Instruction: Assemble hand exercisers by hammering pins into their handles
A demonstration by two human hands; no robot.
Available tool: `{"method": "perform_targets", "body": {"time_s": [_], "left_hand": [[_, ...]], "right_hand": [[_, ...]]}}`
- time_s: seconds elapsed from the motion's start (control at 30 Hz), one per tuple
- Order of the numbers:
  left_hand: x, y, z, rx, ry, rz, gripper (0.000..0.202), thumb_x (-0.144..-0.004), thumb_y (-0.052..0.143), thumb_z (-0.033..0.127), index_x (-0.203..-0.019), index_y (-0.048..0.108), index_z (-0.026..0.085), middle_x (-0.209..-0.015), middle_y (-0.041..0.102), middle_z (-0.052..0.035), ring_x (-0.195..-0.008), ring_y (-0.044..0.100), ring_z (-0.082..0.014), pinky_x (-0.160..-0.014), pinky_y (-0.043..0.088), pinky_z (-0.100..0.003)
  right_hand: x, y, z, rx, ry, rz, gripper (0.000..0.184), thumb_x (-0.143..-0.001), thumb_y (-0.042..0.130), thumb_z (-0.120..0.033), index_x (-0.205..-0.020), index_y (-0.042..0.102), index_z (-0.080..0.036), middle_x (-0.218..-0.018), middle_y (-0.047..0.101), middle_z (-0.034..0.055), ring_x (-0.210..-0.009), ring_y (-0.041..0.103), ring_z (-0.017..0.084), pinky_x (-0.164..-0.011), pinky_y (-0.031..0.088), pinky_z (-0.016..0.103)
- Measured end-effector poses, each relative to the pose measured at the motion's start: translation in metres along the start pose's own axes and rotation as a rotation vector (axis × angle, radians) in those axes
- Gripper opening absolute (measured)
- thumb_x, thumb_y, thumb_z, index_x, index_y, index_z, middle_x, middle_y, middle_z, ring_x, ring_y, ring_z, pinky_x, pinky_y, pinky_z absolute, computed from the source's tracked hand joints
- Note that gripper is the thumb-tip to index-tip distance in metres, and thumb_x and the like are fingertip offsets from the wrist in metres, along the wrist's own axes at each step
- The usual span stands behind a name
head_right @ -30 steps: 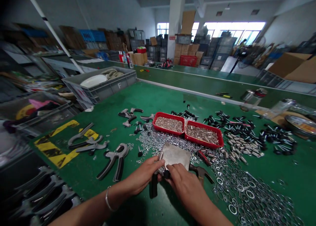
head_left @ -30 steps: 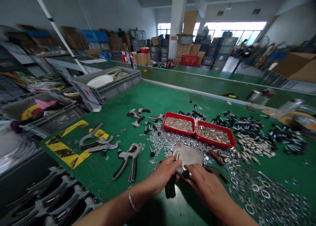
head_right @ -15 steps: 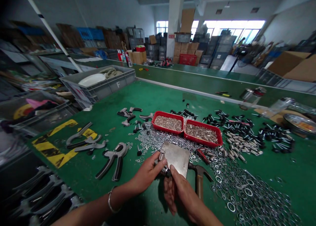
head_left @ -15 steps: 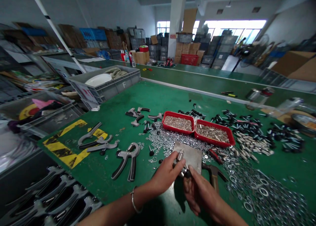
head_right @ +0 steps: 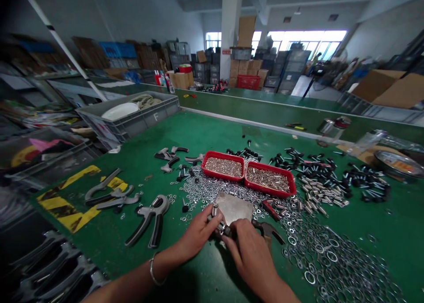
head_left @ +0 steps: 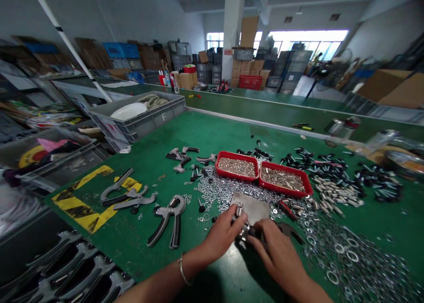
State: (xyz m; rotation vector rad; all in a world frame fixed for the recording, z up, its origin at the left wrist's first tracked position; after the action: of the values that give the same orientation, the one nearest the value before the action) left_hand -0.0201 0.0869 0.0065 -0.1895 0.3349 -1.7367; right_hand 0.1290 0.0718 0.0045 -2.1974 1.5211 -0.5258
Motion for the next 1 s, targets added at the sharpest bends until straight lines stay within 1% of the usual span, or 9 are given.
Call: {"method": "perform_targets", "body": {"time_s": [0.13, 0.2, 0.3, 0.43, 0.5, 0.6, 0.77, 0.9, 1.0], "left_hand": [[-0.022, 0.003, 0.013, 0.037, 0.201, 0.028, 0.024, -0.099, 0.039, 0.038, -0.105, 0.053, 0.018, -0.109, 0.055, -0.0077, -0.105, 0.052, -0.0194, -0.097, 0.040, -0.033], [-0.038, 0.005, 0.012, -0.010, 0.220, 0.069, 0.024, -0.099, 0.040, 0.039, -0.103, 0.052, 0.018, -0.110, 0.053, -0.0088, -0.108, 0.049, -0.0207, -0.100, 0.038, -0.036], [-0.059, 0.010, -0.002, 0.021, 0.062, 0.114, 0.028, -0.100, 0.035, 0.042, -0.099, 0.050, 0.019, -0.096, 0.054, -0.0057, -0.093, 0.053, -0.0194, -0.091, 0.043, -0.035], [-0.059, 0.020, 0.002, -0.047, 0.209, 0.081, 0.024, -0.100, 0.036, 0.038, -0.104, 0.050, 0.019, -0.106, 0.053, -0.0077, -0.105, 0.050, -0.0202, -0.098, 0.040, -0.036], [-0.054, 0.023, 0.002, -0.089, 0.235, 0.061, 0.023, -0.100, 0.037, 0.037, -0.105, 0.051, 0.019, -0.109, 0.052, -0.0086, -0.108, 0.049, -0.0210, -0.101, 0.039, -0.038], [-0.051, 0.022, -0.005, -0.068, 0.093, 0.124, 0.024, -0.100, 0.034, 0.036, -0.102, 0.050, 0.019, -0.101, 0.054, -0.0080, -0.099, 0.052, -0.0207, -0.094, 0.043, -0.038], [-0.049, 0.031, 0.017, -0.128, 0.343, 0.012, 0.016, -0.098, 0.040, 0.030, -0.097, 0.052, 0.019, -0.108, 0.054, -0.0101, -0.102, 0.054, -0.0202, -0.095, 0.044, -0.037], [-0.052, 0.028, 0.003, -0.125, 0.164, 0.132, 0.022, -0.100, 0.035, 0.033, -0.103, 0.052, 0.019, -0.103, 0.057, -0.0093, -0.102, 0.055, -0.0215, -0.095, 0.045, -0.040], [-0.047, 0.029, -0.003, -0.155, 0.198, 0.141, 0.022, -0.099, 0.037, 0.034, -0.098, 0.054, 0.020, -0.100, 0.058, -0.0089, -0.097, 0.057, -0.0221, -0.091, 0.047, -0.040]], "right_hand": [[-0.014, 0.000, 0.006, -0.114, 0.121, -0.194, 0.068, -0.096, 0.012, -0.064, -0.075, 0.059, -0.019, -0.058, 0.058, 0.0027, -0.048, 0.052, 0.016, -0.051, 0.043, 0.029], [-0.027, -0.015, 0.004, -0.029, 0.020, -0.079, 0.057, -0.094, 0.031, -0.065, -0.086, 0.062, -0.018, -0.072, 0.064, 0.0053, -0.060, 0.057, 0.018, -0.058, 0.046, 0.031], [-0.038, -0.037, 0.004, 0.040, -0.107, 0.149, 0.042, -0.086, 0.054, -0.061, -0.088, 0.059, -0.020, -0.087, 0.063, 0.0064, -0.080, 0.058, 0.021, -0.072, 0.046, 0.033], [-0.039, -0.025, 0.021, -0.178, 0.076, -0.085, 0.054, -0.098, 0.022, -0.059, -0.075, 0.052, -0.021, -0.056, 0.051, -0.0020, -0.049, 0.048, 0.015, -0.051, 0.042, 0.028], [-0.035, -0.027, 0.020, -0.105, 0.044, -0.043, 0.046, -0.095, 0.036, -0.060, -0.083, 0.055, -0.020, -0.065, 0.057, -0.0001, -0.057, 0.053, 0.016, -0.056, 0.044, 0.028], [-0.030, -0.034, 0.018, -0.105, -0.025, 0.075, 0.036, -0.087, 0.058, -0.057, -0.089, 0.057, -0.021, -0.086, 0.061, 0.0036, -0.077, 0.056, 0.018, -0.068, 0.046, 0.029], [-0.030, -0.012, 0.029, -0.479, 0.130, -0.235, 0.059, -0.097, 0.018, -0.064, -0.083, 0.053, -0.019, -0.056, 0.048, -0.0041, -0.042, 0.041, 0.011, -0.043, 0.036, 0.023], [-0.029, -0.029, 0.024, -0.362, 0.019, 0.008, 0.043, -0.085, 0.058, -0.063, -0.090, 0.055, -0.020, -0.084, 0.056, 0.0013, -0.069, 0.052, 0.013, -0.060, 0.042, 0.023], [-0.023, -0.020, 0.024, -0.474, 0.057, -0.072, 0.046, -0.091, 0.043, -0.066, -0.087, 0.053, -0.021, -0.073, 0.049, -0.0023, -0.055, 0.043, 0.010, -0.053, 0.041, 0.023]]}}
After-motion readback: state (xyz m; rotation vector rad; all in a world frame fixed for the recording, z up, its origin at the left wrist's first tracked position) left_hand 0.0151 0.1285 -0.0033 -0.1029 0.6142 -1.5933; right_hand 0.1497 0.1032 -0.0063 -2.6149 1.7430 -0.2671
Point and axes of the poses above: each hand's wrist, its own x-axis away from the middle knuckle, its own y-axis out of the palm, z = x × y, the point moved 6 cm from there along -x, towards the middle knuckle
